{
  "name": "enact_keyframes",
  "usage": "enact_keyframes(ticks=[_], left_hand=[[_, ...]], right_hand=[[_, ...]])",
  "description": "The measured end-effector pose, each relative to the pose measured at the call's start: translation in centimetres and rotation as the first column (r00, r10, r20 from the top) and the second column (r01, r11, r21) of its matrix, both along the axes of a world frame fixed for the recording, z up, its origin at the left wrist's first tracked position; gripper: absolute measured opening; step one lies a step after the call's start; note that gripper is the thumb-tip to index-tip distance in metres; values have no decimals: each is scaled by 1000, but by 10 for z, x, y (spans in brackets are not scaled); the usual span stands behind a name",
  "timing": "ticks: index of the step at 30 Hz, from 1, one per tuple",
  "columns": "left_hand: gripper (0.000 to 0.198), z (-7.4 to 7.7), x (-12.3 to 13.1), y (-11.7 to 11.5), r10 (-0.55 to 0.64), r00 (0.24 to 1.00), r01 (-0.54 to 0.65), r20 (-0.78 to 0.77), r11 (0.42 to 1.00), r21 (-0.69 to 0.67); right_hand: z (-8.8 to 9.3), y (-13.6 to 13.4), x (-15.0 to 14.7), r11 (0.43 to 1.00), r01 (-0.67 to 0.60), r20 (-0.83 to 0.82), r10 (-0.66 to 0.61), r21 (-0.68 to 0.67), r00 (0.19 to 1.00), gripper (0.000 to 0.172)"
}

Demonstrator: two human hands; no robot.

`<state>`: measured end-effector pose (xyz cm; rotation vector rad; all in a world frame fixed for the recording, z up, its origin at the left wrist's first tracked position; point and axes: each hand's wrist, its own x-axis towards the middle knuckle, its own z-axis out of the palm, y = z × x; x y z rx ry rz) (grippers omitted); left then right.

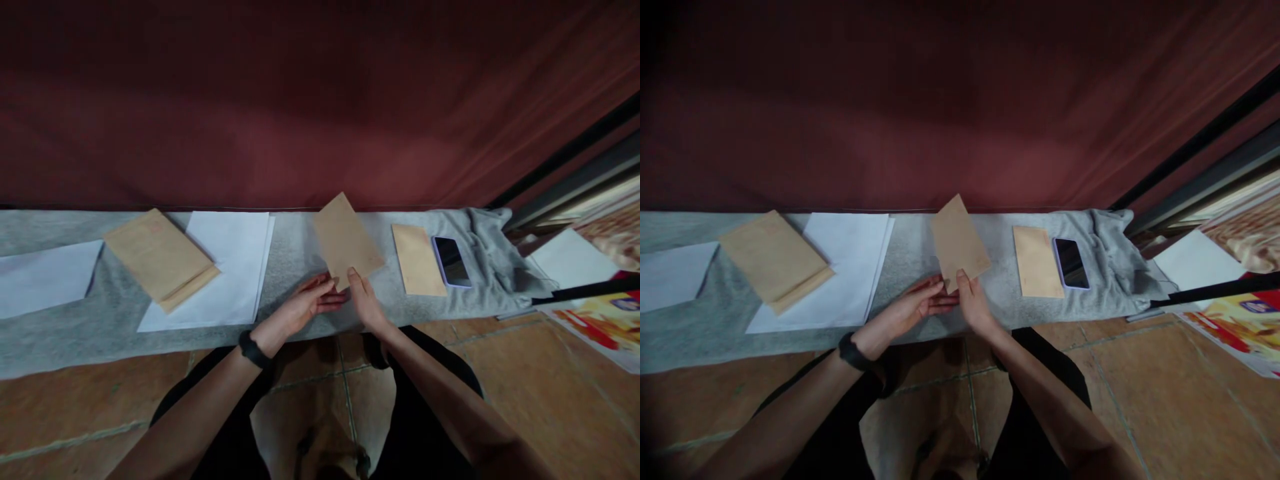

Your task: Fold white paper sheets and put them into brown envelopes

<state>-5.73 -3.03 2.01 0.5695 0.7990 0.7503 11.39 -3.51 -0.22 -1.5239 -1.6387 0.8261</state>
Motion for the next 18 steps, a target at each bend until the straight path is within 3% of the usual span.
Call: enact_keyframes(ticks=[5,11,18], left_hand=[[47,-7,5,2,132,991,-132,13,991,17],[42,-8,-9,9,110,978,-87,-175,987,132],[46,-15,-28,13,125,918,-42,-377,975,220]], right_hand=[[-10,-11,-21,993,-86,-187,71,-76,980,65],[-12,4,-1,993,-62,-231,37,-98,972,64],[-25,17,23,995,81,-69,-85,-63,994,52]])
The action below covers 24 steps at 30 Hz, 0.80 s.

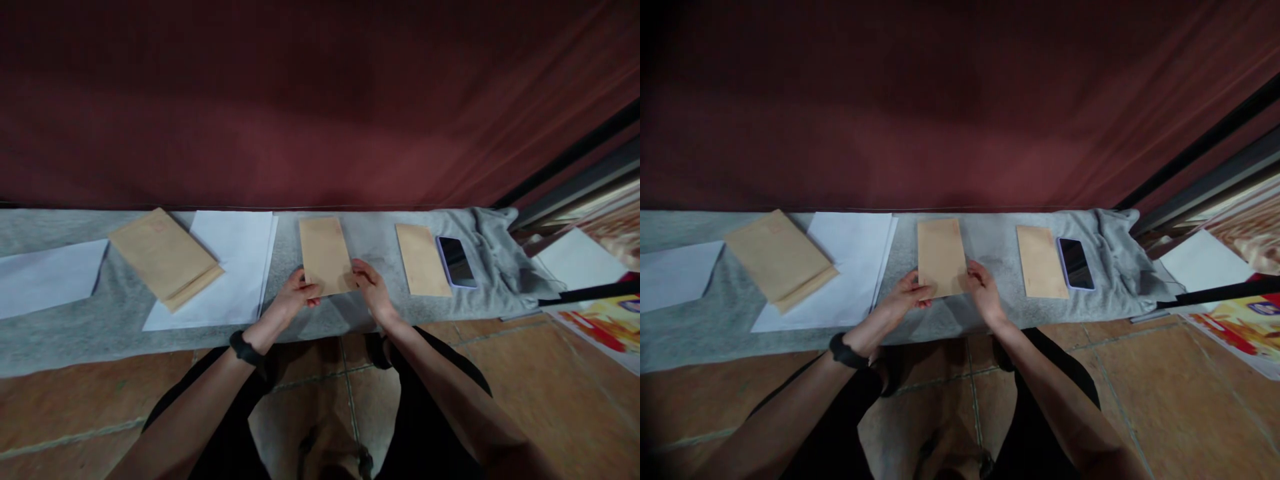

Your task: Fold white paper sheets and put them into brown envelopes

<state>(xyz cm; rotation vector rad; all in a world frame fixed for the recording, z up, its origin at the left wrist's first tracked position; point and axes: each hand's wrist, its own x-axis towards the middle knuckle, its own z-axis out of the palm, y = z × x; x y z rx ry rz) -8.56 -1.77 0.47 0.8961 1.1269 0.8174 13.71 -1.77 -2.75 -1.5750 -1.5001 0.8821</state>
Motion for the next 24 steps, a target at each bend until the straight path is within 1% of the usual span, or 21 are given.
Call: enact_keyframes(ticks=[2,3,5,7,9,11,13,14,16,17,18,20,21,22,23,24], left_hand=[[47,-3,-3,0,-10,999,10,-42,1000,0],[47,-5,-3,-1,-14,998,14,-66,1000,-1],[46,-7,-3,-1,-19,994,19,-111,1000,-1],[45,-9,-3,-1,-23,989,23,-149,1000,-3],[44,-9,-2,0,-27,985,27,-170,1000,-4],[42,-8,-1,1,-38,973,37,-228,999,-7],[40,-4,-1,0,-62,939,63,-339,998,-9],[40,-2,-1,0,-79,910,85,-408,996,-4],[40,5,-2,-1,-111,827,147,-551,989,22],[41,8,-3,-2,-116,765,183,-633,982,42],[42,12,-3,-3,-106,682,218,-723,974,63],[45,18,-4,-5,-48,474,279,-879,955,98],[43,20,-4,-7,-6,378,311,-926,943,121],[38,20,-3,-9,38,312,351,-949,924,152],[33,19,-2,-10,85,283,397,-955,896,197],[30,17,1,-12,131,289,451,-948,855,255]], right_hand=[[-1,-3,-1,997,14,36,-17,77,999,49],[0,-5,-2,992,1,58,-9,128,998,48],[3,-10,-7,974,-69,137,39,216,990,47],[6,-15,-12,949,-177,246,113,259,963,48],[8,-19,-17,922,-287,351,186,261,918,51],[7,-22,-22,900,-372,456,240,226,857,52],[5,-26,-25,895,-412,555,260,168,790,53],[4,-27,-26,898,-416,596,259,140,760,53],[1,-29,-27,906,-411,653,251,101,715,53],[0,-29,-27,909,-405,669,244,93,702,54],[0,-30,-27,911,-401,680,237,91,693,54],[-1,-30,-27,914,-394,695,222,96,684,54],[-2,-30,-27,915,-391,700,215,99,681,54],[-2,-30,-28,916,-389,704,210,101,678,54],[-2,-29,-28,916,-389,709,207,102,674,55],[-2,-29,-28,916,-389,714,206,100,669,55]])
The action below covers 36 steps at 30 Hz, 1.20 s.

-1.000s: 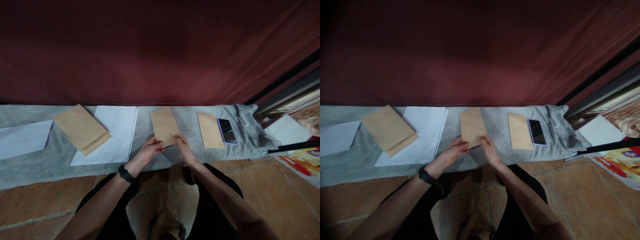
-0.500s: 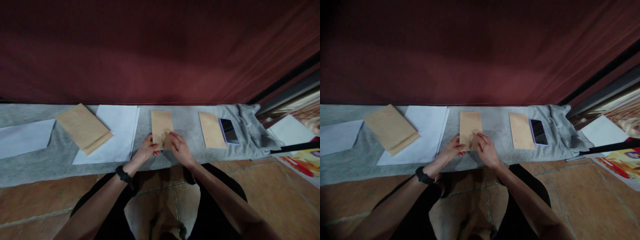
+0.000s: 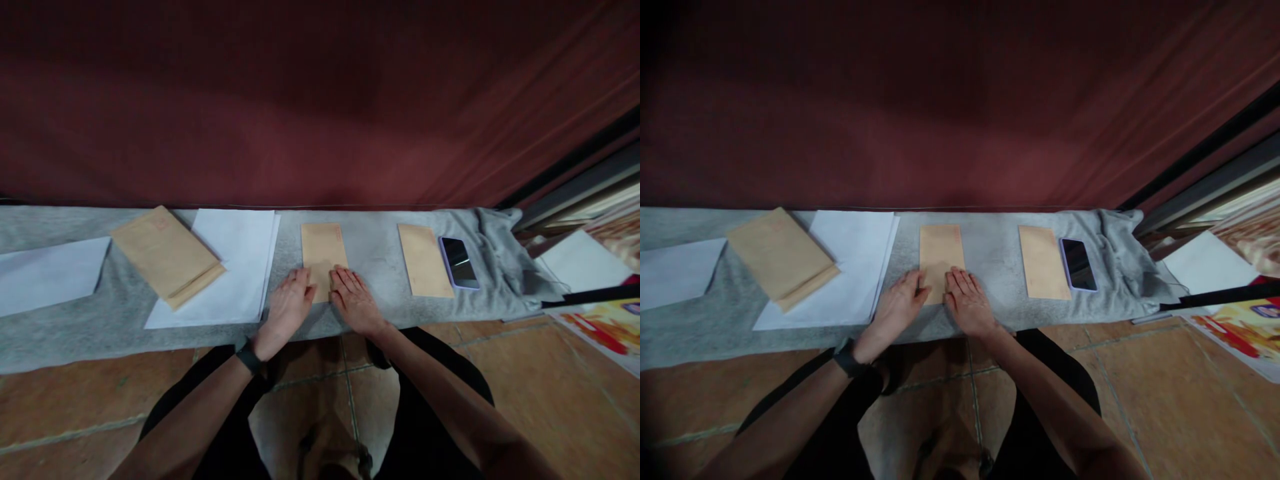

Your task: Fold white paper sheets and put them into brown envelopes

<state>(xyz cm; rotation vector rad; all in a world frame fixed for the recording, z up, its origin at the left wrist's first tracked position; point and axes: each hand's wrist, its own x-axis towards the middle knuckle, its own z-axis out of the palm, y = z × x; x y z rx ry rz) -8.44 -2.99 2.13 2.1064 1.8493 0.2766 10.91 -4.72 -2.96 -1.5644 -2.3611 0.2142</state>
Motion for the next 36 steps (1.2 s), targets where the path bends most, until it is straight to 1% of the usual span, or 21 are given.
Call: enact_keyframes(ticks=[2,4,5,7,10,13,16,19,24,29,36], left_hand=[[35,-10,8,-4,-158,987,152,31,978,140],[48,-23,17,-8,-316,948,299,37,924,240],[54,-29,21,-9,-358,933,340,25,904,258],[62,-40,27,-11,-385,923,373,-3,891,259],[70,-46,28,-8,-404,914,402,-41,886,230],[74,-44,26,0,-421,904,426,-72,883,196],[73,-42,26,12,-414,904,427,-107,890,158],[68,-43,27,25,-380,916,397,-129,906,144],[59,-42,28,43,-316,938,336,-143,929,154],[57,-39,35,55,-288,950,305,-119,938,165],[57,-41,45,75,-253,964,264,-87,950,165]], right_hand=[[0,0,0,1000,-1,21,1,-2,1000,56],[-1,0,1,1000,-9,50,10,-13,999,57],[-2,-1,1,1000,-13,66,15,-17,998,58],[-3,-1,3,1000,-20,97,22,-20,995,59],[-6,-1,4,1000,-4,124,5,-3,992,57],[-7,-1,4,1000,13,126,-13,3,992,56],[-7,0,3,999,52,113,-53,13,992,58],[-7,0,1,995,96,79,-97,19,992,58],[-5,-1,2,996,90,50,-91,19,995,58],[-3,-1,3,997,83,41,-83,9,996,58],[-4,-1,2,995,96,24,-96,12,995,60]])
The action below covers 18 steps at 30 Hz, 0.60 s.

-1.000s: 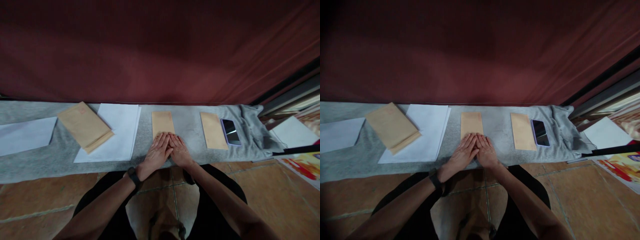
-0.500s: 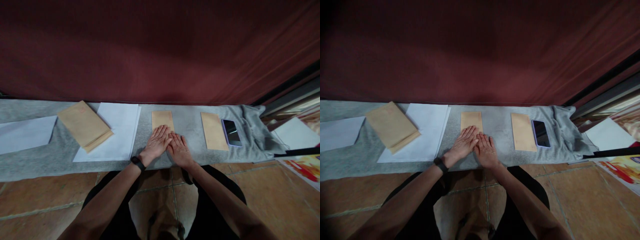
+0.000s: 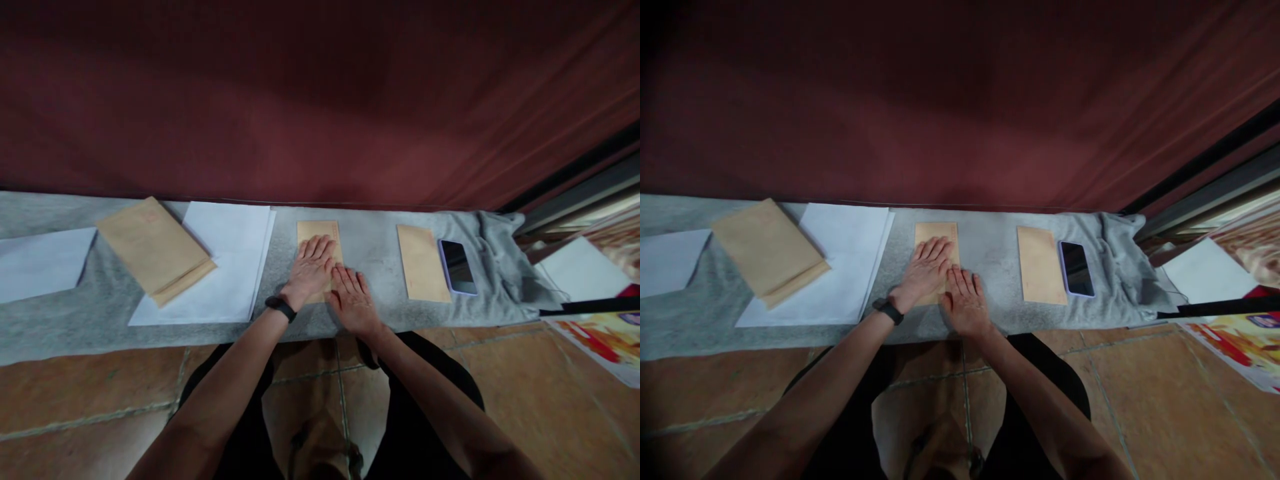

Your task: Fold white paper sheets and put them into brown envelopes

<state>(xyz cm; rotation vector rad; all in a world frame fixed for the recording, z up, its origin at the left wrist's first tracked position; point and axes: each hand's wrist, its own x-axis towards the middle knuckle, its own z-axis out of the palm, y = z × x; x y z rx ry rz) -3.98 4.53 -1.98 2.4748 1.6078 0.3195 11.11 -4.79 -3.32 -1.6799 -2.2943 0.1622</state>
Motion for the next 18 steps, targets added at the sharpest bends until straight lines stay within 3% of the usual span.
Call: enact_keyframes(ticks=[18], left_hand=[[59,2,17,40,26,999,-26,22,999,-20]], right_hand=[[8,1,-1,998,-21,82,26,-55,996,62]])
